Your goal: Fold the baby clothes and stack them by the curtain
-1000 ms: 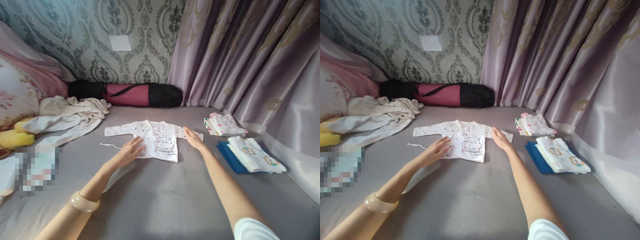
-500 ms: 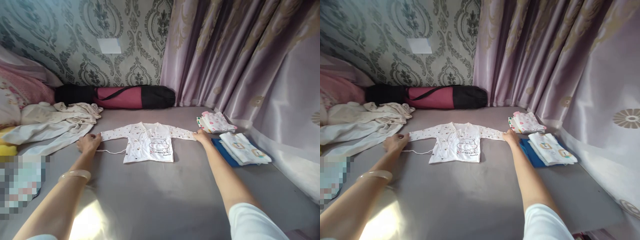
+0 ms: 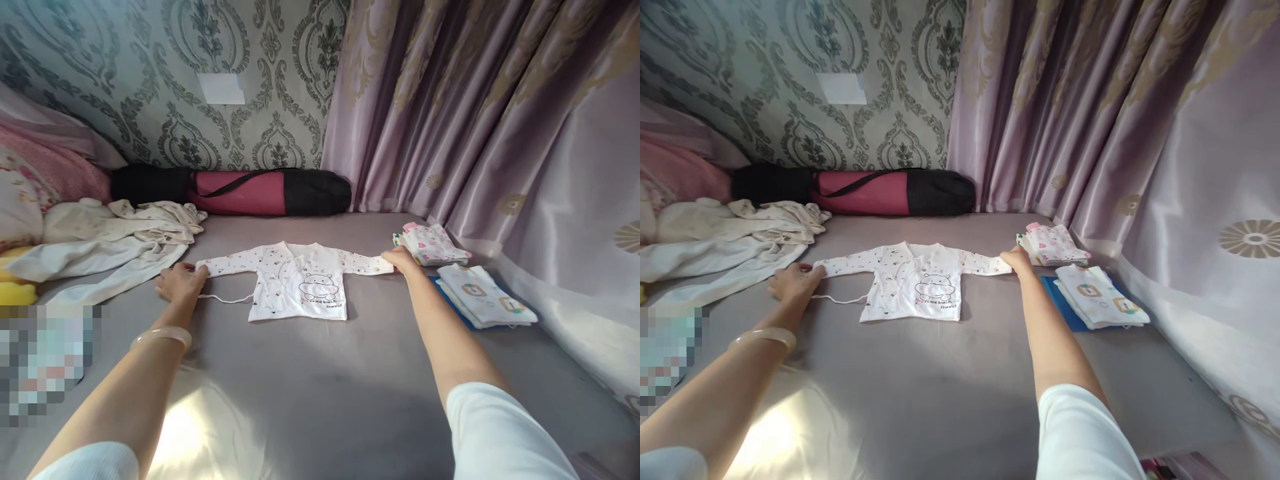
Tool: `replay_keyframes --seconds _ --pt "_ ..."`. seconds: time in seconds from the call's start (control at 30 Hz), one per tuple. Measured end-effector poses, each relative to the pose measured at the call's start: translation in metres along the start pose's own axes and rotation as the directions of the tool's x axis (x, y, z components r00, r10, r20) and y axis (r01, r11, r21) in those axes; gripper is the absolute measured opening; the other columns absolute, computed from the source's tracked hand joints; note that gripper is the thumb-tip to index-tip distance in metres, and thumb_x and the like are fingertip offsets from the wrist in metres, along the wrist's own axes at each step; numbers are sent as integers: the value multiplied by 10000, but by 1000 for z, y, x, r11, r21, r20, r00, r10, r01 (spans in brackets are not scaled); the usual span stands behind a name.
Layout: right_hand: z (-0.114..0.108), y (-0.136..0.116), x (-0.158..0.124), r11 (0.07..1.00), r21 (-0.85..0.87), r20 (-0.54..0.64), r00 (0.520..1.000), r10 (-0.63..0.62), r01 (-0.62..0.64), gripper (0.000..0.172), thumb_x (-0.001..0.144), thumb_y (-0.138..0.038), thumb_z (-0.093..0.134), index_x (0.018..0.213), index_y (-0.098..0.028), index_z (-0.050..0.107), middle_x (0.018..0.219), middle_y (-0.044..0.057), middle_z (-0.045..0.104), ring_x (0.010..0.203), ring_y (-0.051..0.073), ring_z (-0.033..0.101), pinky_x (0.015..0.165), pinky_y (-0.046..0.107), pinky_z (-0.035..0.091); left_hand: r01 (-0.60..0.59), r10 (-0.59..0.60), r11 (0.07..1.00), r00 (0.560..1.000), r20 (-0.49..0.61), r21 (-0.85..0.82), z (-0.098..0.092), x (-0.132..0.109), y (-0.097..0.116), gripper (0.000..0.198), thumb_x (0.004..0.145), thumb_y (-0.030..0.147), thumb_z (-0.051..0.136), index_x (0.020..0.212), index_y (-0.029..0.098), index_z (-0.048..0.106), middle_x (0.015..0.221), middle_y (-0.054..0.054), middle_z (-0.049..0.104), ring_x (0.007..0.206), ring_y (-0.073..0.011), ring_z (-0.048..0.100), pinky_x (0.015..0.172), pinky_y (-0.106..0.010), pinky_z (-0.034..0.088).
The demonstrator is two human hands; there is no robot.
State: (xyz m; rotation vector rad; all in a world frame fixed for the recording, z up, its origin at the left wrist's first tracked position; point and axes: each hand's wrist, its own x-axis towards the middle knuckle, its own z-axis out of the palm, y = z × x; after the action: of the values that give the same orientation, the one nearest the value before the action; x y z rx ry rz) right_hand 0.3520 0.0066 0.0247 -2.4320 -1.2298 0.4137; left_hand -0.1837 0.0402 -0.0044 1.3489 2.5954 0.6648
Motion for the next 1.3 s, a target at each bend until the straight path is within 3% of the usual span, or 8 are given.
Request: replay_keyframes --seconds 0.17,0.3,0.43,0.53,0.77,1.0,1.3 --pt "-4 -28 -7 992 128 -61 998 -2 9 213 718 -184 636 912 -131 708 592 37 632 540 158 611 465 211 459 0 0 1000 1000 11 1 1 1 -1 423 753 481 538 1019 183 676 1264 -215 525 1243 -421 422 973 -533 364" --pt "-6 -58 -16 979 191 -108 993 -54 74 332 746 -204 595 1059 -137 681 709 34 675 534 140 605 491 214 468 -18 18 1000 1000 9 -14 0 0 -1 400 787 459 513 1012 172 679 1276 -220 533 1252 -414 424 995 -533 357" --pt "-6 -96 -35 962 170 -167 969 -183 211 316 781 -212 573 1073 -149 677 911 80 711 801 188 667 705 244 510 -39 40 997 999 6 -70 -2 0 -2 344 813 438 508 973 182 672 1150 -194 625 1225 -408 458 994 -535 356" --pt "0 -127 -55 951 118 -147 952 -269 287 295 827 -221 536 1087 -162 662 1054 109 693 1002 230 635 847 281 487 -49 48 991 999 -5 -122 -1 0 -4 322 824 450 504 943 195 661 1062 -166 668 1185 -388 501 995 -529 353" --pt "42 -176 -99 915 67 -56 917 -395 398 307 887 -214 448 1156 -208 596 1104 101 664 1066 265 606 887 363 461 -78 75 978 997 -23 -193 5 3 -10 300 836 451 516 962 209 642 1041 -100 710 1076 -319 598 997 -471 360" --pt "77 -192 -116 927 25 104 922 -374 373 311 908 -185 439 1199 -189 549 1155 130 660 1117 283 601 873 375 461 -94 89 975 995 -34 -200 9 6 -13 316 839 469 514 964 205 635 1035 -99 715 1065 -311 618 978 -444 382" --pt "98 -188 -113 909 81 157 896 -416 408 344 939 -303 452 1253 -197 542 1210 134 657 1145 273 601 894 359 473 -73 75 982 997 3 -172 5 5 -10 316 844 469 511 972 204 628 1045 -101 713 1096 -321 609 1003 -470 362"
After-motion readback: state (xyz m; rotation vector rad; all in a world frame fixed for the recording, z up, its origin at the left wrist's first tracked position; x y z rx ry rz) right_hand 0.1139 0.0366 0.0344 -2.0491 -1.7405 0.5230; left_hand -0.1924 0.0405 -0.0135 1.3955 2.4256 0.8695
